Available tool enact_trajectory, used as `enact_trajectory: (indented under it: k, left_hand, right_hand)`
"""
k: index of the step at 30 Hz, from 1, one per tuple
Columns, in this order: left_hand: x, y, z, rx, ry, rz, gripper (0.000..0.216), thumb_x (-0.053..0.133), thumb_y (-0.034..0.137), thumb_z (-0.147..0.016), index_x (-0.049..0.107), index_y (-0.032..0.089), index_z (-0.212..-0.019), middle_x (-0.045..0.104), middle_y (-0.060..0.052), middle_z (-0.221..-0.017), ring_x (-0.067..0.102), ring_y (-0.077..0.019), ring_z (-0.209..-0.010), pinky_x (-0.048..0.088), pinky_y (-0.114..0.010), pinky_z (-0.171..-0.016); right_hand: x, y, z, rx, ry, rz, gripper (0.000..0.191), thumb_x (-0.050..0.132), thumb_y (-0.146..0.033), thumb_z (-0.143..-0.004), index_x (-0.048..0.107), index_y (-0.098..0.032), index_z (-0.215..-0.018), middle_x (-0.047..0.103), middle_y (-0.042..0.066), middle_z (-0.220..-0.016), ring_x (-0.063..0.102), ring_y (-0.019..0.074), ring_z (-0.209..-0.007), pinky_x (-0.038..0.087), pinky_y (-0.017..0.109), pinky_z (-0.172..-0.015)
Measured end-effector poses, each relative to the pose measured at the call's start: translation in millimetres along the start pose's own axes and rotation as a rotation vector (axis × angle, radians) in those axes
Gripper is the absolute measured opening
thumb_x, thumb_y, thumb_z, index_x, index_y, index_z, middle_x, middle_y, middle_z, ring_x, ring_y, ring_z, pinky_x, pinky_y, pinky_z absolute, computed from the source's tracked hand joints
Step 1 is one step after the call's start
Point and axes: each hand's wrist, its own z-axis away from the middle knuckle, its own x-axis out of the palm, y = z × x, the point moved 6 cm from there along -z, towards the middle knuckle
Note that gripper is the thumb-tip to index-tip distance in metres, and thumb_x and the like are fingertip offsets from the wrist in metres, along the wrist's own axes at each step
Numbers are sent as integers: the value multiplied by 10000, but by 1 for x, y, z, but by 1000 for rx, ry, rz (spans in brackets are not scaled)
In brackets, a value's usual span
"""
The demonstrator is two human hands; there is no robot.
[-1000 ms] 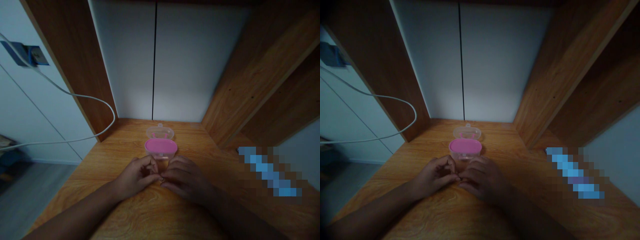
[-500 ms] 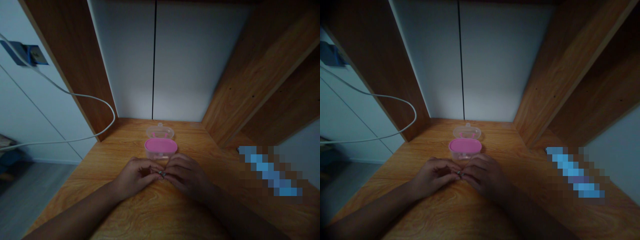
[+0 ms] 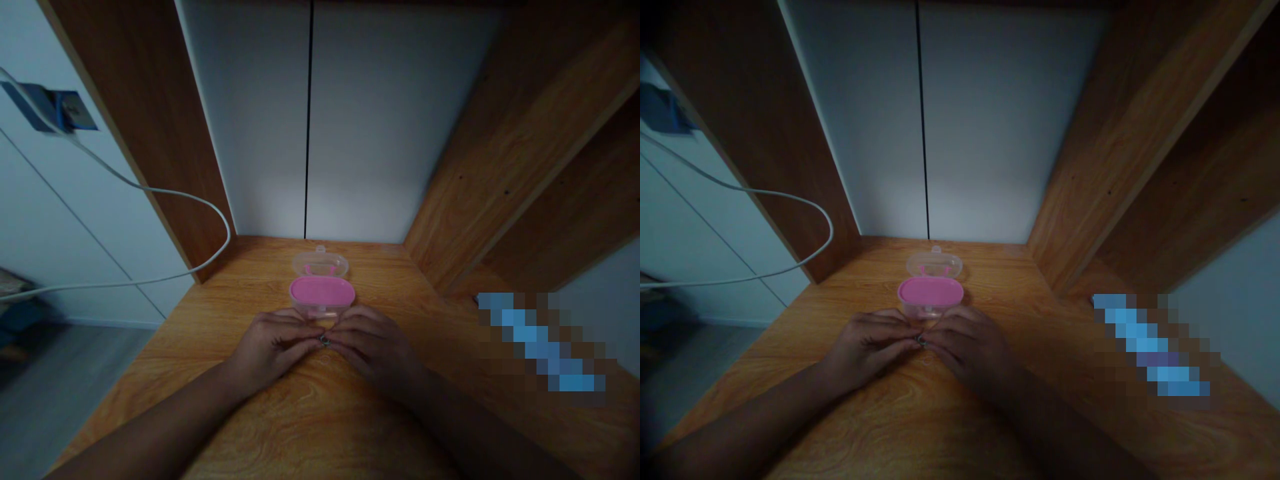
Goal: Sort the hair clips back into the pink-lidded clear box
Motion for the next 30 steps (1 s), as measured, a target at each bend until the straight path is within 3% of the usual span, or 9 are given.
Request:
enact_trajectory:
  k: [10, 16, 23, 30]
  left_hand:
    - [-11, 14, -2, 84, 66, -94, 120, 762, 115, -794, 758, 158, -907, 776, -51, -819, 714, -151, -772, 593, -253, -714]
    - [-11, 13, -1, 81, 57, -92, 92, 775, 132, -788, 740, 158, -869, 768, -53, -812, 707, -155, -773, 580, -263, -691]
    - [-11, 9, 1, 81, 51, -72, 92, 792, 139, -784, 714, 172, -820, 760, -19, -786, 688, -128, -746, 562, -247, -704]
    - [-7, 12, 0, 121, 7, -95, 121, 763, 118, -800, 724, 169, -902, 760, -26, -794, 687, -139, -765, 569, -261, -724]
  right_hand:
    - [-7, 2, -5, 77, 46, 9, 83, 699, -195, -885, 676, -215, -963, 757, 15, -870, 652, 167, -821, 549, 318, -766]
    - [-13, 4, -4, 116, 121, -12, 117, 767, -218, -828, 672, -215, -896, 743, 3, -786, 639, 167, -765, 534, 310, -717]
    - [-14, 5, -4, 129, 120, -32, 105, 765, -217, -825, 661, -225, -820, 713, -12, -726, 624, 161, -736, 519, 298, -679]
    - [-12, 0, -4, 80, 85, -53, 126, 754, -196, -827, 671, -214, -922, 730, 4, -790, 629, 154, -752, 526, 304, -715]
